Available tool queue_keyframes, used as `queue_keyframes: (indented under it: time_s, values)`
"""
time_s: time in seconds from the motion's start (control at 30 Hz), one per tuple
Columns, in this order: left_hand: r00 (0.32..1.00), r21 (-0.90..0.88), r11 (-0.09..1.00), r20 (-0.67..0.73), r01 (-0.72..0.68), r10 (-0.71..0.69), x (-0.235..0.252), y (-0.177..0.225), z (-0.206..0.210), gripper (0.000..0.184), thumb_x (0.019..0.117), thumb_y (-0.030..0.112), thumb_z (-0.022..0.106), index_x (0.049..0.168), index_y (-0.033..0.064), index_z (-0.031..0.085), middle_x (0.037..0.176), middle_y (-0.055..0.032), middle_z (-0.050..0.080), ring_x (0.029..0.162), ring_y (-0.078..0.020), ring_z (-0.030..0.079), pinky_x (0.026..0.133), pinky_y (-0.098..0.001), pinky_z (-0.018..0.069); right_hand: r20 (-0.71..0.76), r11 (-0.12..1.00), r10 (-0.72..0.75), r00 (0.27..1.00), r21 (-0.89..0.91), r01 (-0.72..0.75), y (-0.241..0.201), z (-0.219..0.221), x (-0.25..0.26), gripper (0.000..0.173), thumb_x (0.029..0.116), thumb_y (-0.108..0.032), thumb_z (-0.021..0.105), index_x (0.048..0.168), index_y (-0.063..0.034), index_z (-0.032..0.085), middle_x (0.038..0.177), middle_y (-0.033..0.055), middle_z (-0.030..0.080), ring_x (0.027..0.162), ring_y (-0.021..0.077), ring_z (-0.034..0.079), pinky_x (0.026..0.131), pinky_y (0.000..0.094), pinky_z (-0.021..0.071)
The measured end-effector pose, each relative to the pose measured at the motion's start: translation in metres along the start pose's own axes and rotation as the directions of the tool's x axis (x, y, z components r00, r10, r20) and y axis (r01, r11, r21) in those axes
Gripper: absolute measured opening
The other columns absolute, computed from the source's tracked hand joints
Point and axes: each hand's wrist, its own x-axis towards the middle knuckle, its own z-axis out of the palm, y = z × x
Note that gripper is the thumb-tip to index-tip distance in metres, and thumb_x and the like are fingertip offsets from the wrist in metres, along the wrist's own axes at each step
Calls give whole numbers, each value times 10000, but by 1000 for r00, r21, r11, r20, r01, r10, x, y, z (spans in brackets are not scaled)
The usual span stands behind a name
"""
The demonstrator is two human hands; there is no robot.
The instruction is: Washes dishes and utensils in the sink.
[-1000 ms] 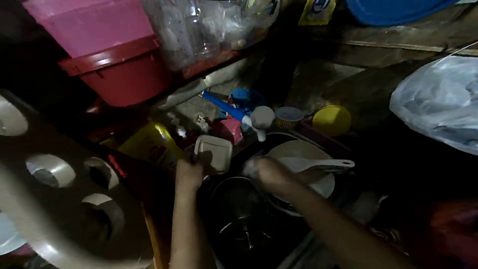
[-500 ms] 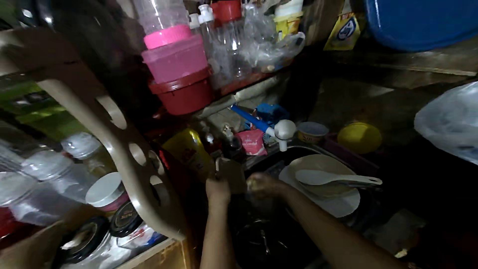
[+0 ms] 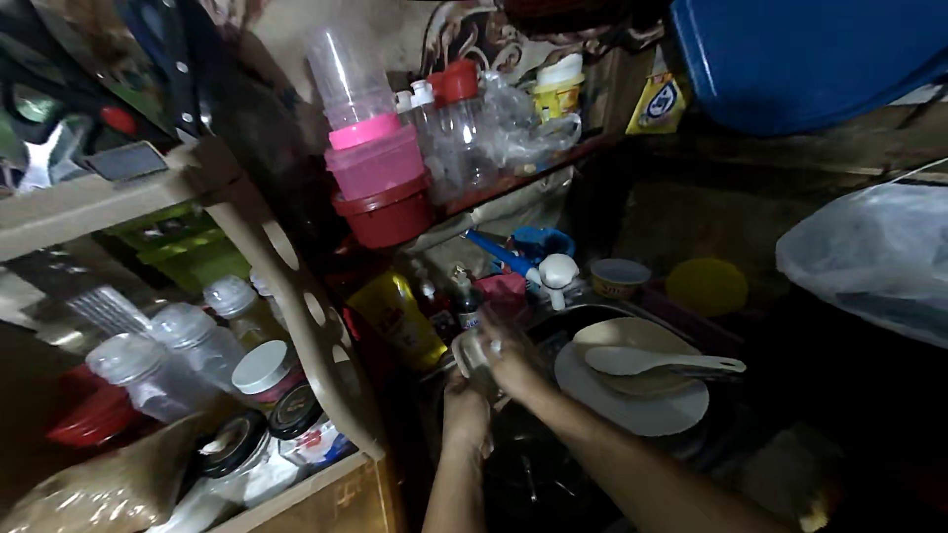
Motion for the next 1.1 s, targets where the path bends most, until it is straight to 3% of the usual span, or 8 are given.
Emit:
queue_keyframes:
  time_s: [0.1,0.27,0.37,0.57,0.67,0.8,0.93,1.1]
  values:
    - [1000,2,1000,-14,20,-20,-5,-4,-2,267,1070,54,458,1320,-8,529,955,-145,655,782,-200,672,685,-362,596,71,993,-119,990,16,118,3,7,-2,502,1094,-191,431,1588,-107,396,1682,98,296,1570,268,226,1277,500,187]
    - [999,-30,999,-23,30,-30,-17,-9,-3,275,1055,28,471,1321,-14,525,990,-152,659,823,-205,680,714,-371,600,-4,989,94,996,-118,-94,1,0,3,514,1106,-216,422,1594,-65,358,1650,167,336,1526,344,316,1242,509,270]
    - [999,-26,999,-35,20,-21,-14,-9,-5,263,1039,-3,471,1293,-22,537,962,-150,664,798,-204,680,707,-372,600,112,993,-51,992,-104,63,-8,9,-5,538,1090,-224,460,1606,-111,354,1687,116,275,1577,291,196,1279,512,173]
    - [991,-212,977,-135,-17,-12,-16,-8,-2,295,1053,10,424,1335,-4,508,1015,-185,640,853,-259,668,723,-433,591,-188,968,15,982,-243,-62,34,-9,2,523,1110,-250,408,1583,-31,364,1643,197,337,1524,377,313,1235,571,257]
    - [990,-334,942,-115,41,-84,-9,-5,4,302,1054,50,410,1340,-5,493,1016,-187,625,840,-257,647,719,-415,574,-53,973,153,987,-169,-160,12,7,-36,615,1082,-261,456,1628,-60,257,1692,185,217,1549,340,263,1253,512,246]
    - [992,-242,964,-39,107,-119,-10,-9,5,348,1120,251,372,1183,-13,588,872,-119,623,715,-164,613,643,-309,539,242,1000,-2,970,-20,7,-9,10,-49,631,1027,-129,541,1612,-79,310,1571,203,439,1434,323,449,1191,483,356]
    - [992,-233,965,65,120,-107,-15,-9,6,401,1126,286,362,1384,9,491,1097,-193,638,934,-268,674,811,-437,596,93,956,-31,995,-287,56,2,-14,-7,626,1055,-224,523,1632,-138,294,1692,123,261,1557,317,250,1257,575,164]
    - [995,-322,941,4,99,-103,-15,-18,3,417,1111,316,408,1427,53,477,1219,-197,611,1066,-300,647,887,-490,568,-219,914,297,930,-216,-343,5,-38,17,434,1088,-365,483,1276,-9,645,1286,243,645,1182,423,640,974,620,506]
